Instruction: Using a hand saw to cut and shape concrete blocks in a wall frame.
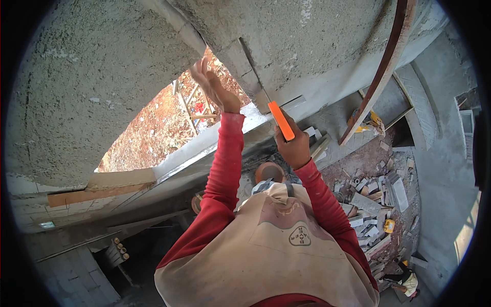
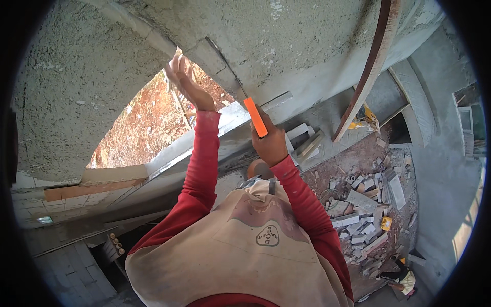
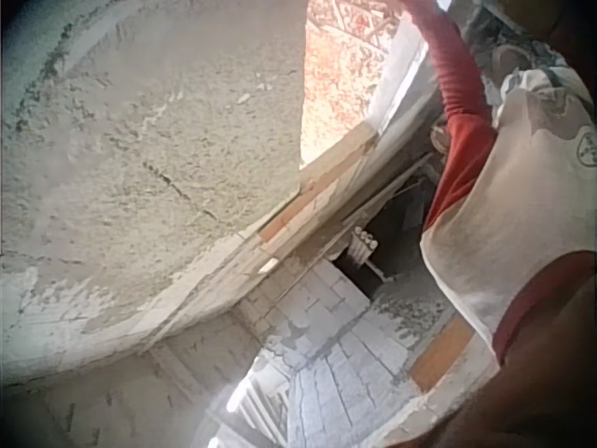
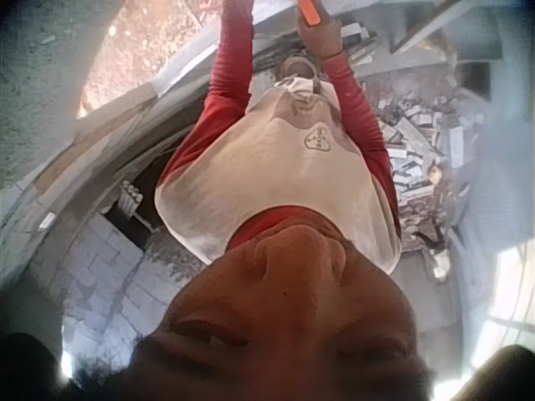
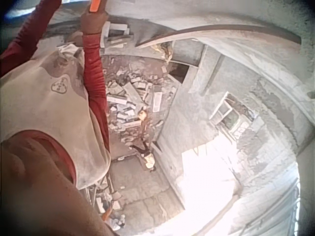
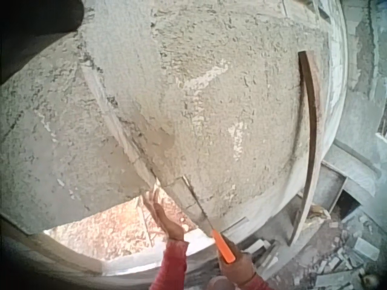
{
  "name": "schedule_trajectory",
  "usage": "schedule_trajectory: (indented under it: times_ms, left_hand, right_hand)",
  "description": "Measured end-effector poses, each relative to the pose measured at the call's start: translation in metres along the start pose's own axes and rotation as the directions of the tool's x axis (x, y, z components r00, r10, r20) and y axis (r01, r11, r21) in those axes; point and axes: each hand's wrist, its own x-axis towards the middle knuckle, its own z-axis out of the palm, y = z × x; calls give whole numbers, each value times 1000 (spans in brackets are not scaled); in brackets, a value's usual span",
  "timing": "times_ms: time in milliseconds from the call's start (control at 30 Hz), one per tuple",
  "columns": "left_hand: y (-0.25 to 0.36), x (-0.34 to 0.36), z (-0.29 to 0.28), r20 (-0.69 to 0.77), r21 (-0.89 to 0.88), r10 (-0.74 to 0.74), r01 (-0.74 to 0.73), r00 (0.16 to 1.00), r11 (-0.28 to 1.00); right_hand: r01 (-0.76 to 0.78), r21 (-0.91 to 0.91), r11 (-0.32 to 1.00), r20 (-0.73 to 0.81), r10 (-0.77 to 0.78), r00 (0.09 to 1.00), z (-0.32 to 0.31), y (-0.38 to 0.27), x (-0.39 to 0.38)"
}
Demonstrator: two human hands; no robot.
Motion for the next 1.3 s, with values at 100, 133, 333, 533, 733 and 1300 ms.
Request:
schedule_trajectory:
  times_ms: [100,133,333,533,733,1300]
  left_hand:
    - [16,-11,14,-311,-196,-70,8,948,981]
    - [20,-12,17,-433,-213,-80,-15,898,977]
    - [-12,58,46,-785,-292,-294,93,545,952]
    - [12,23,19,-726,-266,-202,2,657,964]
    - [-36,28,41,-587,-359,-277,61,761,931]
    - [-26,66,-10,388,76,-104,80,916,994]
  right_hand:
    - [-9,2,1000,8,9,1000,5,-3,0]
    - [-6,4,1000,16,6,1000,4,-3,-1]
    - [-38,11,999,69,37,997,1,-7,5]
    - [9,20,1000,28,-10,1000,2,1,2]
    - [-35,13,999,62,34,997,-4,0,3]
    - [-47,5,999,76,46,996,-1,-8,-1]
